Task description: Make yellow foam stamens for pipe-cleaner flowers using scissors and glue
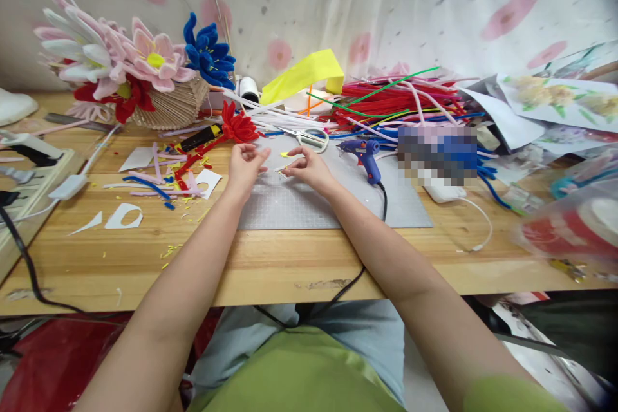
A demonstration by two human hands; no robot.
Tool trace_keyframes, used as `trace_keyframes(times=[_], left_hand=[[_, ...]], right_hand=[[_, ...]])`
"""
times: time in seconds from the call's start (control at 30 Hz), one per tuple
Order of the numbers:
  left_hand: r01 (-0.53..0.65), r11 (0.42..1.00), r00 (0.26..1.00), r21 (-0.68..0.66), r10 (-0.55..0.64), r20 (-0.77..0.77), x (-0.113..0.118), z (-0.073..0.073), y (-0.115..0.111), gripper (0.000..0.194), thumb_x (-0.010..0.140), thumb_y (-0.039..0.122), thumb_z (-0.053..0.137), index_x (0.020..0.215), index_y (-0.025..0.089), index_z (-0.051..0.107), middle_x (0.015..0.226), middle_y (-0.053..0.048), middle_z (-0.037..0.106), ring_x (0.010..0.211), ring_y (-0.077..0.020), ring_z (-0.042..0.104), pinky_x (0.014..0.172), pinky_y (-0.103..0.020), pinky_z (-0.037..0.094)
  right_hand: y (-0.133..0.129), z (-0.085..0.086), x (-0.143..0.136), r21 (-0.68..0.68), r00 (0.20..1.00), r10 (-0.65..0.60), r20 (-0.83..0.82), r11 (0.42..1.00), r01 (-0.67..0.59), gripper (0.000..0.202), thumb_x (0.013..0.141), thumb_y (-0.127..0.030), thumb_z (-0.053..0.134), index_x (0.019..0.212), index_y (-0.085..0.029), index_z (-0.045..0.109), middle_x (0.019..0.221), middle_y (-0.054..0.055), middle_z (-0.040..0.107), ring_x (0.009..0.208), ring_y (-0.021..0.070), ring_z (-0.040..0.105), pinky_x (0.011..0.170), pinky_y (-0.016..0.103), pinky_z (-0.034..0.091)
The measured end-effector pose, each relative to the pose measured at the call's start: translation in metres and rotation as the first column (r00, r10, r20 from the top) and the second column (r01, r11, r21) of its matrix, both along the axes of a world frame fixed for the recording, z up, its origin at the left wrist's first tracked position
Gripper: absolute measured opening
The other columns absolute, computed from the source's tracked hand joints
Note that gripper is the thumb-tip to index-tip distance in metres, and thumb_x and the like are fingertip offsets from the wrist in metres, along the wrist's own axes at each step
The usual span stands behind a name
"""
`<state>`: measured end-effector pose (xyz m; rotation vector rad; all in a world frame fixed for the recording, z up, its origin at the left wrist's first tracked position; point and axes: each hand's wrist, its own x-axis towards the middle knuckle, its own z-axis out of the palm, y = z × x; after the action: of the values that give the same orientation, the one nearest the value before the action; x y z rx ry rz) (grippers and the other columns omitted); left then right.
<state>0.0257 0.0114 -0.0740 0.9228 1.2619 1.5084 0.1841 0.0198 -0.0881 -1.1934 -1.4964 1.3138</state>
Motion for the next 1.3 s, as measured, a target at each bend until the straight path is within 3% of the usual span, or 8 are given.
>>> trace_keyframes(times=[0.17,0.47,0.63,0.73,0.83,1.0,1.1,1.3], left_hand=[[-0.073,0.997,0.996,0.036,0.072,0.046,-0.017,0.005,0.007,0.026,0.063,0.025,0.073,0.079,0.017,0.055,0.073,0.001,0.062,0.066,-0.0097,0.061,0.054,-0.019,0.046],[0.283,0.957,0.918,-0.064,-0.251,0.308,-0.022,0.014,0.000,0.027,0.071,0.036,0.070,0.091,0.019,0.066,0.075,-0.004,0.064,0.079,-0.0125,0.065,0.044,-0.013,0.042],[0.195,0.980,0.892,0.045,-0.197,0.406,-0.038,0.013,-0.002,0.028,0.074,0.036,0.069,0.100,0.024,0.064,0.063,0.000,0.056,0.073,-0.0113,0.061,0.044,-0.013,0.043],[0.211,0.974,0.810,0.080,-0.220,0.543,-0.038,0.011,-0.004,0.020,0.082,0.032,0.060,0.099,0.022,0.063,0.057,0.002,0.051,0.060,-0.0072,0.056,0.040,-0.010,0.039],[0.271,0.956,0.655,0.108,-0.266,0.708,-0.032,0.011,-0.007,0.020,0.090,0.027,0.046,0.100,0.020,0.062,0.054,0.004,0.047,0.050,-0.0030,0.049,0.037,-0.007,0.033],[0.360,0.922,0.451,0.146,-0.309,0.837,-0.020,0.008,-0.009,0.025,0.093,0.024,0.038,0.102,0.017,0.061,0.051,0.005,0.043,0.046,-0.0009,0.046,0.035,-0.004,0.028],[0.381,0.918,0.459,0.114,-0.295,0.838,-0.014,0.007,-0.008,0.027,0.094,0.024,0.037,0.099,0.015,0.061,0.049,0.006,0.039,0.044,-0.0012,0.043,0.036,-0.005,0.028],[0.386,0.922,0.607,0.019,-0.269,0.748,-0.007,0.007,-0.009,0.029,0.093,0.023,0.037,0.082,0.014,0.062,0.048,0.006,0.035,0.042,-0.0017,0.038,0.038,-0.008,0.030]], right_hand=[[0.002,-0.003,0.002,0.039,0.994,-0.065,0.087,0.997,0.062,0.037,0.060,-0.017,0.072,0.090,-0.022,0.050,0.065,-0.007,0.065,0.061,0.0106,0.062,0.068,0.027,0.049],[0.004,-0.007,0.001,0.074,0.988,-0.102,0.115,0.993,0.094,0.033,0.063,-0.018,0.071,0.091,-0.021,0.054,0.066,-0.006,0.064,0.061,0.0100,0.061,0.066,0.026,0.050],[0.003,-0.009,-0.004,0.025,0.997,-0.074,-0.010,0.997,0.074,0.029,0.068,-0.016,0.067,0.094,-0.021,0.055,0.068,-0.006,0.066,0.067,0.0103,0.064,0.073,0.027,0.050],[0.000,-0.010,-0.010,-0.043,0.991,-0.048,-0.124,0.998,0.042,0.031,0.066,-0.014,0.067,0.093,-0.021,0.054,0.069,-0.006,0.067,0.068,0.0098,0.065,0.076,0.027,0.051],[-0.003,-0.009,-0.016,-0.086,0.980,-0.024,-0.199,0.996,0.007,0.033,0.062,-0.015,0.071,0.090,-0.021,0.055,0.070,-0.006,0.067,0.068,0.0100,0.065,0.077,0.029,0.052],[-0.007,-0.009,-0.027,-0.039,0.974,-0.015,-0.224,0.999,0.007,0.036,0.058,-0.019,0.076,0.087,-0.021,0.055,0.068,-0.006,0.064,0.068,0.0114,0.064,0.079,0.032,0.053],[-0.007,-0.012,-0.031,-0.003,0.976,-0.001,-0.219,1.000,0.000,0.039,0.057,-0.022,0.076,0.088,-0.022,0.053,0.067,-0.006,0.062,0.066,0.0107,0.062,0.076,0.030,0.051],[-0.009,-0.014,-0.033,0.065,0.987,0.037,-0.159,0.998,-0.027,0.036,0.059,-0.027,0.071,0.087,-0.021,0.049,0.065,-0.007,0.059,0.064,0.0102,0.060,0.066,0.026,0.048]])
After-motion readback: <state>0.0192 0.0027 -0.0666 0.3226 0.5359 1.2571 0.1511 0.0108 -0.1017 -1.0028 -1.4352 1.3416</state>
